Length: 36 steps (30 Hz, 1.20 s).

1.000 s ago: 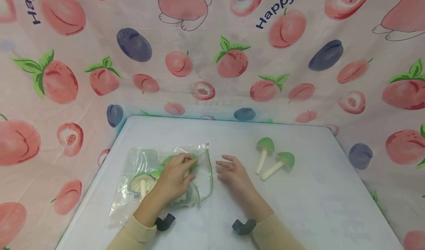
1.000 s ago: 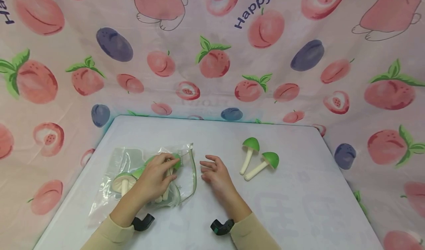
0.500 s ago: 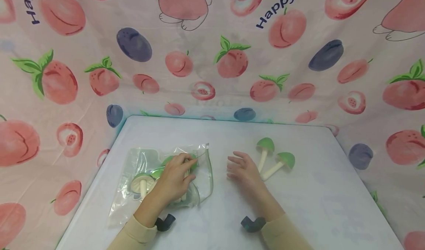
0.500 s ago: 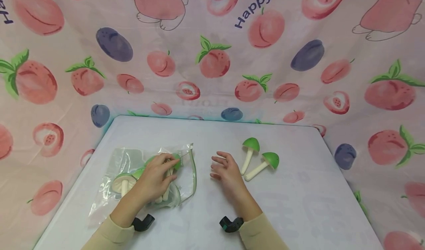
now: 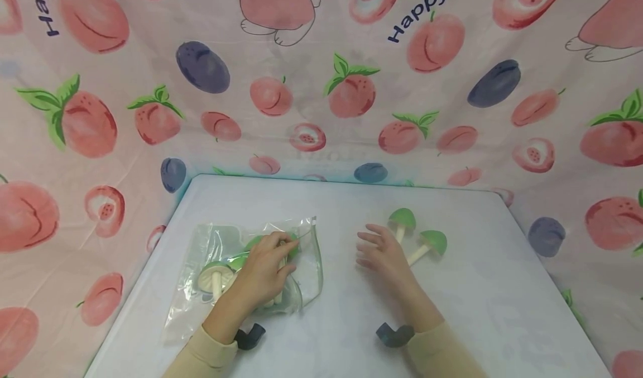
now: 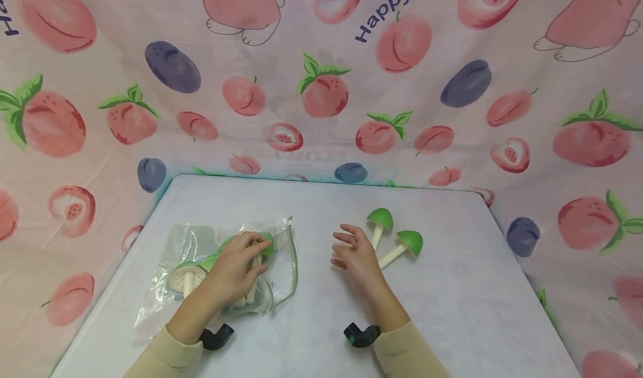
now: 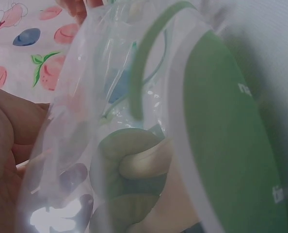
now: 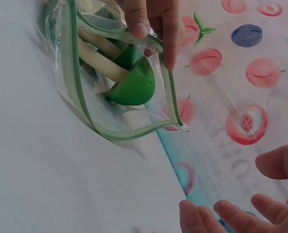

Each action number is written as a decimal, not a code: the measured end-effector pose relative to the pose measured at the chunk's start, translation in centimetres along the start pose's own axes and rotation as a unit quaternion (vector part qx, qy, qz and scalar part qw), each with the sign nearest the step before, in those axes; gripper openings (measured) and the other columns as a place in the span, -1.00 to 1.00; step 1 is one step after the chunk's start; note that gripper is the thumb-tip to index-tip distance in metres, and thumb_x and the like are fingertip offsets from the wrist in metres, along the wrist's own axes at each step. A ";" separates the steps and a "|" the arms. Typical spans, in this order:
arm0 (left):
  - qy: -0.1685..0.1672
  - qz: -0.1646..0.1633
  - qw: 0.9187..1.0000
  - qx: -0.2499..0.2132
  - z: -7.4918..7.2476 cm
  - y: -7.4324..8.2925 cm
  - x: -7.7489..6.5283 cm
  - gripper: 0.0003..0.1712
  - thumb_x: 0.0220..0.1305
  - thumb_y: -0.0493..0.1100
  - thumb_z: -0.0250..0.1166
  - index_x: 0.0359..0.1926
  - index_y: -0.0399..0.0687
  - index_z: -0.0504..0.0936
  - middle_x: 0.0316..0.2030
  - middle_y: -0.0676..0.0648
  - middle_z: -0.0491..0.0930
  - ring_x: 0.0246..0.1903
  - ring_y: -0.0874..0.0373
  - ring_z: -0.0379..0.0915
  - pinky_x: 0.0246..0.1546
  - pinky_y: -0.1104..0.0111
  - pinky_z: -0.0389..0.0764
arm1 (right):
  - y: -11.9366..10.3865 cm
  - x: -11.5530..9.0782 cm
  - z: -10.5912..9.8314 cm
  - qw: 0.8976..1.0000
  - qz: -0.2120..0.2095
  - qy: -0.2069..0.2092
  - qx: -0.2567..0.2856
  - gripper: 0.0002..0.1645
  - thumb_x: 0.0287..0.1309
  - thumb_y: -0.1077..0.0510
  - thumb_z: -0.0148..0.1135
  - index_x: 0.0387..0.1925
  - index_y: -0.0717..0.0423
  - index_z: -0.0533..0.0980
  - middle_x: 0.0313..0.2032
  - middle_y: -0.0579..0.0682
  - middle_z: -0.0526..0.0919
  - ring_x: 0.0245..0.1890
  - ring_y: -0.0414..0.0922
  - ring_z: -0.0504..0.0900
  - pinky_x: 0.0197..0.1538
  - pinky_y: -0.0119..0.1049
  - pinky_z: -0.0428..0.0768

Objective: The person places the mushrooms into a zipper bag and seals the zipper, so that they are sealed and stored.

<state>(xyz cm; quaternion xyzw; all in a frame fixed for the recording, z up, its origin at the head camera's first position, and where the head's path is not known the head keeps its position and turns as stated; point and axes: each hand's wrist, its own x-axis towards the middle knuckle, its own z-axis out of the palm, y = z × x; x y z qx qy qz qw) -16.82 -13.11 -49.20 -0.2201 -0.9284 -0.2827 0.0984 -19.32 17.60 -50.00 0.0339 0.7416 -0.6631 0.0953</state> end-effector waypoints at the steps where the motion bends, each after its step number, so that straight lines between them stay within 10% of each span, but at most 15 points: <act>1: -0.001 -0.001 1.000 0.000 0.0 0.0 0.0 -0.40 0.23 -0.27 0.59 0.30 -0.16 0.70 0.19 -0.05 0.61 0.24 -0.06 0.52 0.31 -0.10 0.54 | -0.1 0.0 -0.2 1.000 -0.001 0.001 -0.003 -0.25 0.54 0.24 0.20 0.62 0.11 0.17 0.50 0.31 0.46 0.35 0.28 0.62 0.22 -0.03 0.76; 36: -0.004 0.002 1.000 0.009 0.0 -0.1 0.2 -0.40 0.23 -0.25 0.60 0.30 -0.16 0.70 0.17 -0.03 0.61 0.19 -0.03 0.53 0.26 -0.05 0.57 | -3.5 0.9 -7.1 0.994 -0.024 0.059 -0.090 -0.16 0.51 0.23 0.25 0.65 0.12 0.11 0.58 0.31 0.31 0.51 0.30 0.45 0.15 -0.20 0.78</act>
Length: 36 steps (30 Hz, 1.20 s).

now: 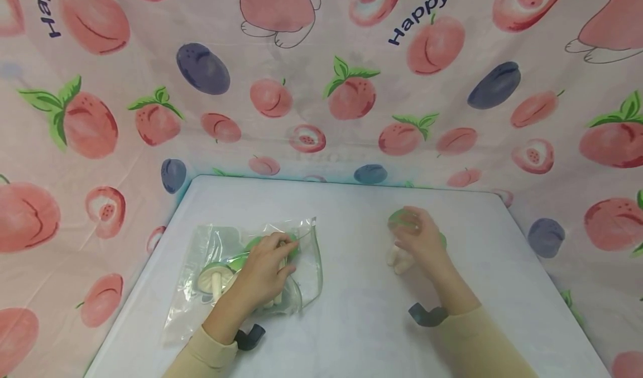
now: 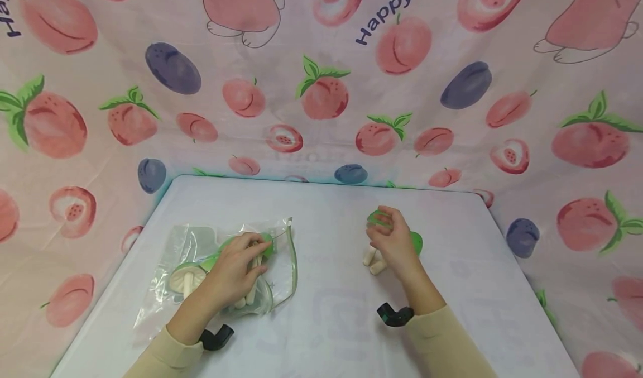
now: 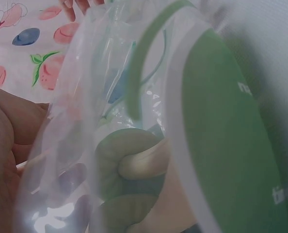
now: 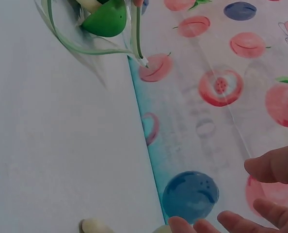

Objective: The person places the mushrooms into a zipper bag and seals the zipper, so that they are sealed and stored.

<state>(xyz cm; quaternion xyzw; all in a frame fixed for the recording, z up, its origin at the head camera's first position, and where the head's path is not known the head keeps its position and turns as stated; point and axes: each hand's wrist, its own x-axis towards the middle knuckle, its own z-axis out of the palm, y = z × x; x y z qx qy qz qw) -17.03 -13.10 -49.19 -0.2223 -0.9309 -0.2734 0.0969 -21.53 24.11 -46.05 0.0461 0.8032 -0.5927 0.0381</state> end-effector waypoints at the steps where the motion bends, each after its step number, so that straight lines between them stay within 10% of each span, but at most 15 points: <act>1: 0.000 0.001 1.000 0.001 0.0 0.0 0.0 -0.40 0.23 -0.25 0.60 0.30 -0.16 0.70 0.17 -0.03 0.61 0.19 -0.03 0.53 0.26 -0.05 0.58 | 0.0 0.0 -0.2 1.000 -0.001 0.002 -0.005 -0.15 0.50 0.22 0.26 0.66 0.11 0.11 0.58 0.31 0.31 0.51 0.30 0.45 0.14 -0.23 0.78; 6: -0.002 0.002 1.000 0.002 -0.1 0.0 0.0 -0.40 0.23 -0.25 0.59 0.30 -0.15 0.71 0.17 -0.03 0.61 0.18 -0.03 0.54 0.25 -0.04 0.58 | 0.1 0.4 -0.9 0.999 -0.008 0.015 -0.039 -0.13 0.48 0.19 0.29 0.66 0.09 0.13 0.59 0.31 0.32 0.50 0.30 0.47 0.12 -0.34 0.75; 15: -0.006 -0.007 1.000 0.000 -0.1 0.1 0.1 -0.40 0.24 -0.25 0.59 0.30 -0.16 0.70 0.18 -0.03 0.60 0.21 -0.04 0.52 0.25 -0.05 0.57 | -0.2 1.2 -1.6 0.997 0.000 0.034 -0.075 -0.06 0.40 0.18 0.35 0.67 0.09 0.14 0.61 0.27 0.30 0.54 0.30 0.41 0.49 0.23 0.49; 36: -0.017 -0.020 1.000 -0.005 -0.3 0.3 0.0 -0.40 0.27 -0.23 0.57 0.33 -0.15 0.69 0.20 -0.04 0.60 0.25 -0.06 0.51 0.29 -0.08 0.55 | -0.3 3.7 -3.0 0.994 0.050 0.016 -0.095 0.01 0.37 0.22 0.30 0.69 0.20 0.03 0.64 0.34 0.19 0.58 0.38 0.31 0.26 0.07 0.72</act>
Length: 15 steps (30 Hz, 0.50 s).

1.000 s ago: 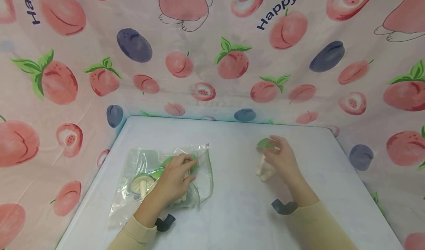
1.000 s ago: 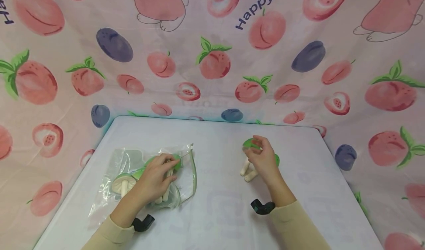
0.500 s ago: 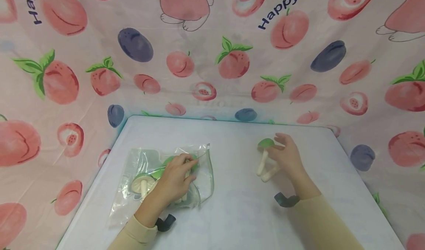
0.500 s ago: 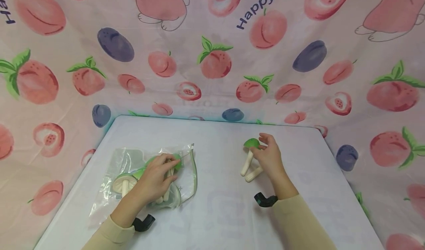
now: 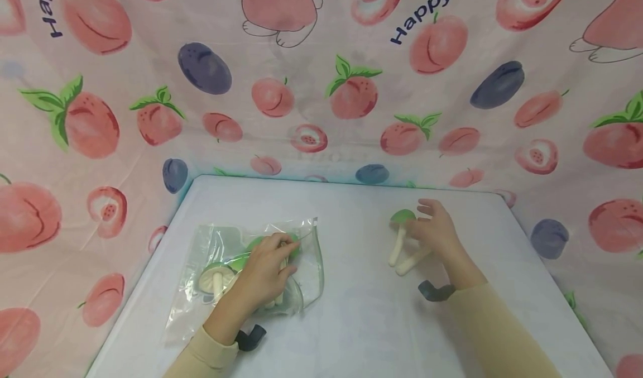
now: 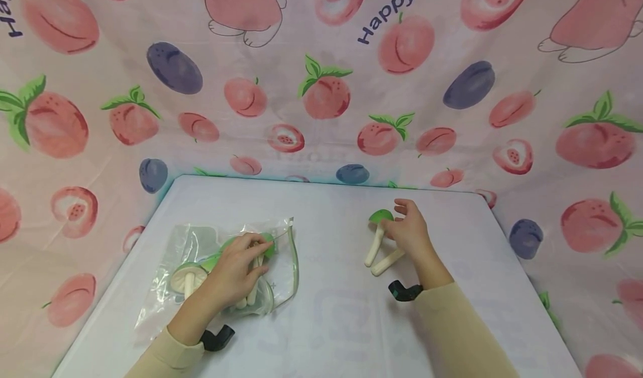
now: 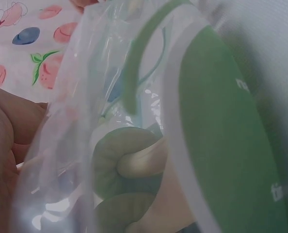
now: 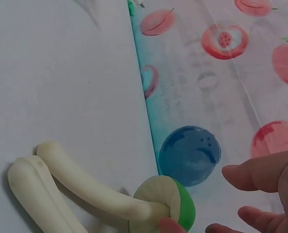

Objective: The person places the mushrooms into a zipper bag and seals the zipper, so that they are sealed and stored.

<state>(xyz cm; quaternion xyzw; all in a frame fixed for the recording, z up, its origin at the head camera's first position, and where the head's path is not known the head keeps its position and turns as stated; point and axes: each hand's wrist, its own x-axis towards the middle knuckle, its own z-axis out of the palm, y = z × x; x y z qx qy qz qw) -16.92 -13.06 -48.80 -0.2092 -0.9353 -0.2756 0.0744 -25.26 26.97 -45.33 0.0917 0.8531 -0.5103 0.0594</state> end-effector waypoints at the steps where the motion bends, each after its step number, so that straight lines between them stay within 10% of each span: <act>1: -0.002 -0.001 1.000 0.001 0.0 0.0 0.0 -0.40 0.27 -0.23 0.57 0.33 -0.15 0.68 0.21 -0.04 0.59 0.26 -0.06 0.51 0.30 -0.08 0.54 | 0.0 0.1 0.0 1.000 0.002 -0.001 -0.003 0.01 0.37 0.22 0.30 0.69 0.21 0.03 0.64 0.35 0.19 0.58 0.38 0.31 0.24 0.05 0.73; 15: 0.005 0.001 1.000 -0.003 0.1 -0.1 0.0 -0.41 0.26 -0.24 0.57 0.31 -0.15 0.70 0.20 -0.04 0.60 0.26 -0.07 0.52 0.31 -0.11 0.53 | 0.3 1.4 -0.1 0.999 0.021 -0.014 -0.037 0.00 0.39 0.20 0.28 0.69 0.23 0.01 0.65 0.39 0.13 0.49 0.43 0.41 0.10 -0.03 0.80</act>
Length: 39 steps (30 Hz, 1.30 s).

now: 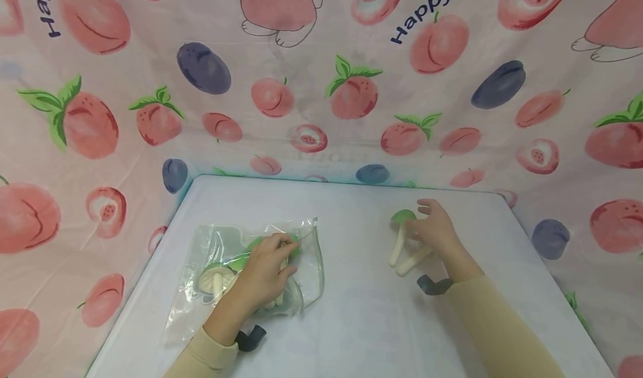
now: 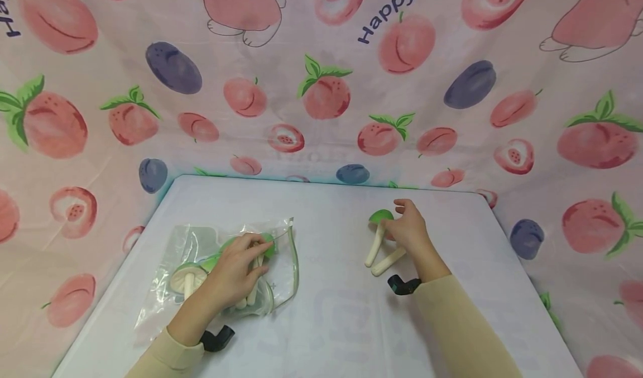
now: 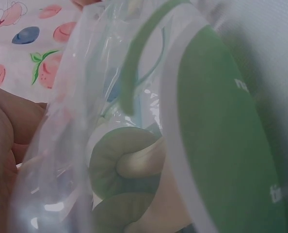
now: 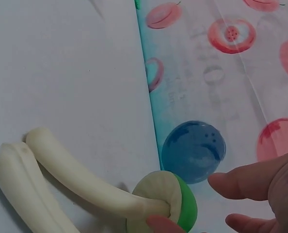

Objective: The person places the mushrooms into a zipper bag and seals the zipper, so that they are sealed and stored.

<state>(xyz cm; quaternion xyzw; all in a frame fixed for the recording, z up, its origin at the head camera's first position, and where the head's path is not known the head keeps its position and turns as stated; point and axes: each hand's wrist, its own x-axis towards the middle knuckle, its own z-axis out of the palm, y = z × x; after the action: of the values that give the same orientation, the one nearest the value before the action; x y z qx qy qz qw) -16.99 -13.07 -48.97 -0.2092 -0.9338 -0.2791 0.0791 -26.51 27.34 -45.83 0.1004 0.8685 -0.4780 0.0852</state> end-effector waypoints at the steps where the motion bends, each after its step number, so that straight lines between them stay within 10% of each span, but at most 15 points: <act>1: -0.001 -0.001 1.000 0.000 0.0 0.0 0.0 -0.41 0.26 -0.24 0.57 0.32 -0.14 0.70 0.20 -0.04 0.60 0.27 -0.07 0.52 0.32 -0.10 0.53 | 0.0 0.1 0.0 1.000 0.003 0.001 -0.005 0.00 0.39 0.20 0.28 0.68 0.22 0.02 0.65 0.38 0.14 0.48 0.42 0.42 0.07 -0.05 0.81; 15: -0.005 -0.005 1.000 0.003 -0.1 0.1 -0.1 -0.40 0.27 -0.24 0.57 0.33 -0.14 0.69 0.21 -0.05 0.60 0.26 -0.06 0.52 0.31 -0.10 0.54 | 0.4 1.8 0.3 0.999 0.029 -0.022 -0.031 0.06 0.27 0.25 0.38 0.65 0.30 0.05 0.62 0.43 0.17 0.49 0.40 0.42 0.08 -0.15 0.81; 24: 0.002 -0.002 1.000 0.004 0.0 0.0 -0.1 -0.40 0.26 -0.24 0.58 0.32 -0.13 0.70 0.21 -0.05 0.60 0.26 -0.07 0.52 0.29 -0.09 0.55 | 0.1 2.1 0.6 0.993 0.029 -0.026 -0.114 0.02 0.24 0.12 0.38 0.63 0.25 0.15 0.57 0.40 0.30 0.51 0.38 0.37 0.44 0.18 0.56; 39: 0.001 0.000 1.000 0.004 0.1 -0.1 0.0 -0.42 0.26 -0.23 0.57 0.31 -0.14 0.70 0.21 -0.05 0.60 0.26 -0.07 0.51 0.27 -0.07 0.55 | -0.1 1.8 1.3 0.998 0.006 -0.025 -0.060 0.03 0.27 0.21 0.43 0.63 0.28 0.13 0.50 0.45 0.37 0.30 0.33 0.64 -0.06 -0.23 0.83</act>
<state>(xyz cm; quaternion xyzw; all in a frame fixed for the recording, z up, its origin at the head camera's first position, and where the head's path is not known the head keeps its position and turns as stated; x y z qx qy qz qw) -17.02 -13.11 -49.12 -0.2089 -0.9347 -0.2760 0.0809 -28.25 26.37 -46.83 0.0886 0.8923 -0.4271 0.1160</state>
